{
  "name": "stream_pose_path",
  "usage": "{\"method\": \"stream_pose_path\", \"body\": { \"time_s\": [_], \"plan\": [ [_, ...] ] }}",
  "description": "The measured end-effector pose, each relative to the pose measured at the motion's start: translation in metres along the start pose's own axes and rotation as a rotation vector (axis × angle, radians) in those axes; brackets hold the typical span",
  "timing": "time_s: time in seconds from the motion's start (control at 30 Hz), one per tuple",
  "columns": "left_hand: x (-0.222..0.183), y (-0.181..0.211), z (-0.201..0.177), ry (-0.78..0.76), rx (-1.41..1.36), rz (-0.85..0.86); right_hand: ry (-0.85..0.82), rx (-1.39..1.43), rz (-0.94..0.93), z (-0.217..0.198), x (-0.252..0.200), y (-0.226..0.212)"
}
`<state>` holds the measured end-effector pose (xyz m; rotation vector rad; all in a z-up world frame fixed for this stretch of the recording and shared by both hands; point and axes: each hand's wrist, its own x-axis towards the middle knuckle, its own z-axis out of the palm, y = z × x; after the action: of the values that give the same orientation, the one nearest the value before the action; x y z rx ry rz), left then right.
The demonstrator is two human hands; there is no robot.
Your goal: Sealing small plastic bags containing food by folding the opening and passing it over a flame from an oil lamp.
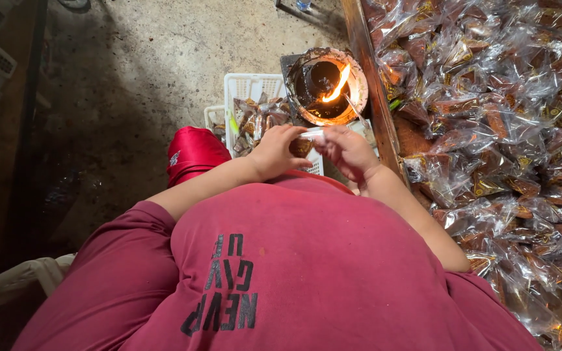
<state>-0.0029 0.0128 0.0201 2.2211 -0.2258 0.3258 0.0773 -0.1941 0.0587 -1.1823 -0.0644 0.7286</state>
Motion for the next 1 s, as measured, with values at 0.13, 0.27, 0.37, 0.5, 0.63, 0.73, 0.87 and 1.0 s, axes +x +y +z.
{"method": "stream_pose_path", "body": {
  "time_s": [0.13,0.27,0.37,0.5,0.63,0.73,0.87,1.0],
  "plan": [
    [0.010,-0.004,-0.001,-0.210,-0.074,-0.320,0.114,0.098,-0.141,0.043,-0.017,-0.039],
    [0.009,-0.014,0.012,-0.155,-0.261,-0.226,0.000,-0.207,-0.180,0.068,-0.025,-0.028],
    [0.004,-0.021,0.022,-0.166,-0.287,-0.207,-0.020,-0.603,-0.307,0.037,-0.010,-0.007],
    [0.006,-0.003,0.004,0.023,-0.468,0.036,-0.230,-0.916,-0.541,0.001,0.012,0.018],
    [0.005,-0.012,-0.005,0.128,-0.557,-0.092,-0.173,-0.919,-0.382,0.013,0.004,0.007],
    [0.003,-0.013,-0.013,0.198,-0.529,-0.099,0.123,-1.146,-0.128,0.020,0.001,-0.007],
    [0.001,-0.033,0.010,0.142,-0.518,-0.269,0.445,-1.058,-0.077,-0.024,0.034,-0.006],
    [-0.003,-0.023,0.002,0.053,-0.465,-0.437,0.474,-0.969,0.022,-0.024,0.040,-0.013]
  ]
}}
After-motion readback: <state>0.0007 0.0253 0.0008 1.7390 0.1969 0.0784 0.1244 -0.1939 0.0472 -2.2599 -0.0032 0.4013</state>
